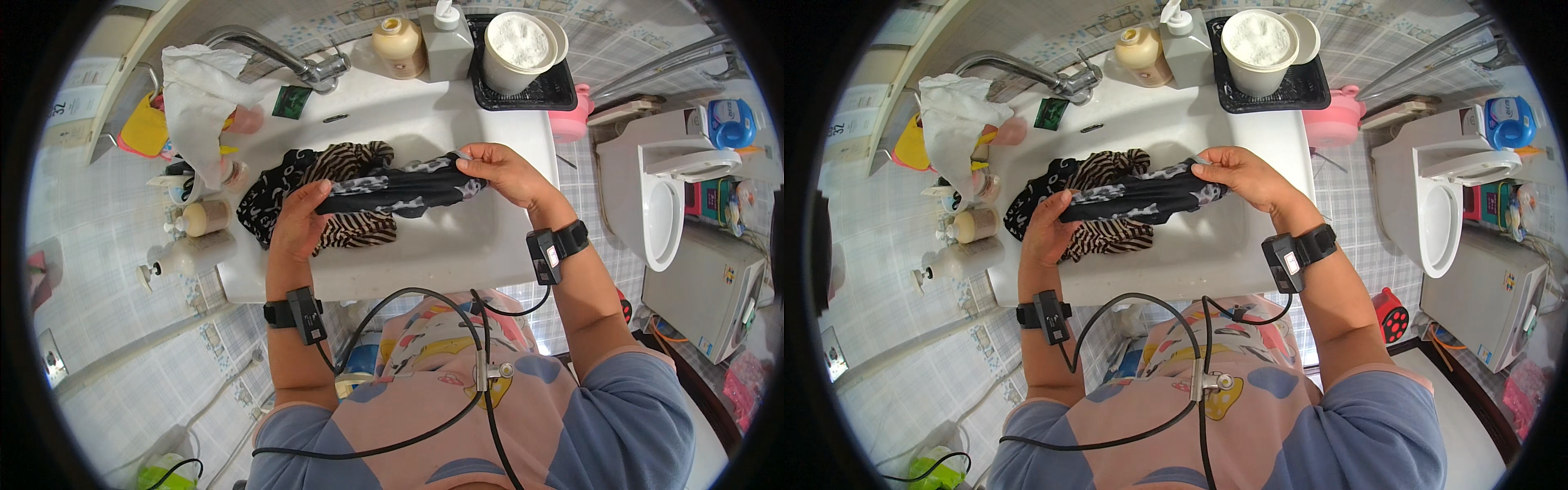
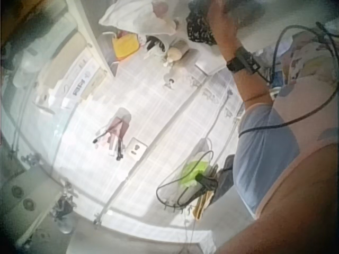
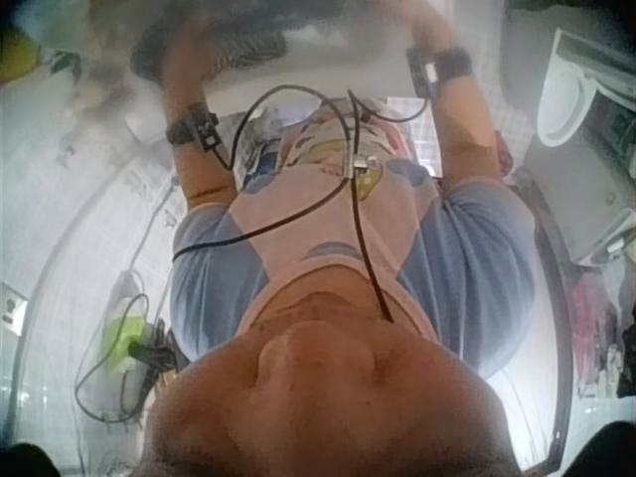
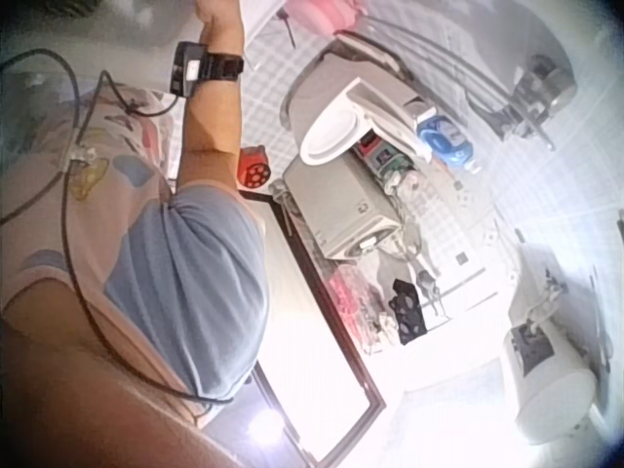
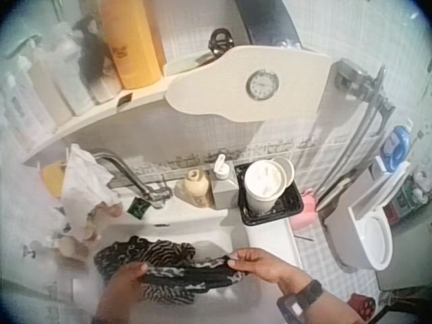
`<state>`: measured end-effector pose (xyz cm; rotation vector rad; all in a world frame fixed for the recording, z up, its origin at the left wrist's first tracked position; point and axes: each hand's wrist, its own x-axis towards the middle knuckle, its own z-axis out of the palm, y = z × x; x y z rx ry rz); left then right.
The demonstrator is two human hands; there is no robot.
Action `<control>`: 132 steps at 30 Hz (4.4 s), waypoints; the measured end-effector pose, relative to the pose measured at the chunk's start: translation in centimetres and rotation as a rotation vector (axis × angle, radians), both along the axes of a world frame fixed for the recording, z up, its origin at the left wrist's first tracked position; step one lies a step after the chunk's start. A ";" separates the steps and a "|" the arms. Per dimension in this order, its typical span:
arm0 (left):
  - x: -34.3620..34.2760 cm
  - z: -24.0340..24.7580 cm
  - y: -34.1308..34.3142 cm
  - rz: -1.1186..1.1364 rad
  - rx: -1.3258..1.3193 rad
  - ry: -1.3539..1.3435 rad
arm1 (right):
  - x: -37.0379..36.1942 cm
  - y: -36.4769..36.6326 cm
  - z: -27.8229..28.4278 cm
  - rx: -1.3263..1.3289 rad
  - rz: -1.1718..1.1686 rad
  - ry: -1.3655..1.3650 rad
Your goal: The person stands at a bathroom sink and hand-washes a pile of patterned clothing. They apply liquid detergent from a bottle, rub the fabric together to create suds, and rinse the items under running water from the faucet.
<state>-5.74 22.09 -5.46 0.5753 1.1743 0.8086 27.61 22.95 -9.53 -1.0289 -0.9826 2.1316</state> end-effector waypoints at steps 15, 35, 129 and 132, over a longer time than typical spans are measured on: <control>-1.3 -1.0 0.2 0.490 -0.059 -0.300 | -1.0 -1.2 -1.9 0.183 -0.082 -0.295; 0.2 -0.4 -1.3 0.360 0.045 -0.724 | -2.2 -2.6 -1.5 -0.046 -0.322 0.100; 7.7 1.6 -4.1 -0.054 -0.021 -0.567 | -4.7 -3.2 2.5 0.261 -0.462 0.116; 7.3 1.9 -3.9 -0.032 -0.004 -0.534 | -4.4 -3.4 2.6 0.225 -0.499 0.191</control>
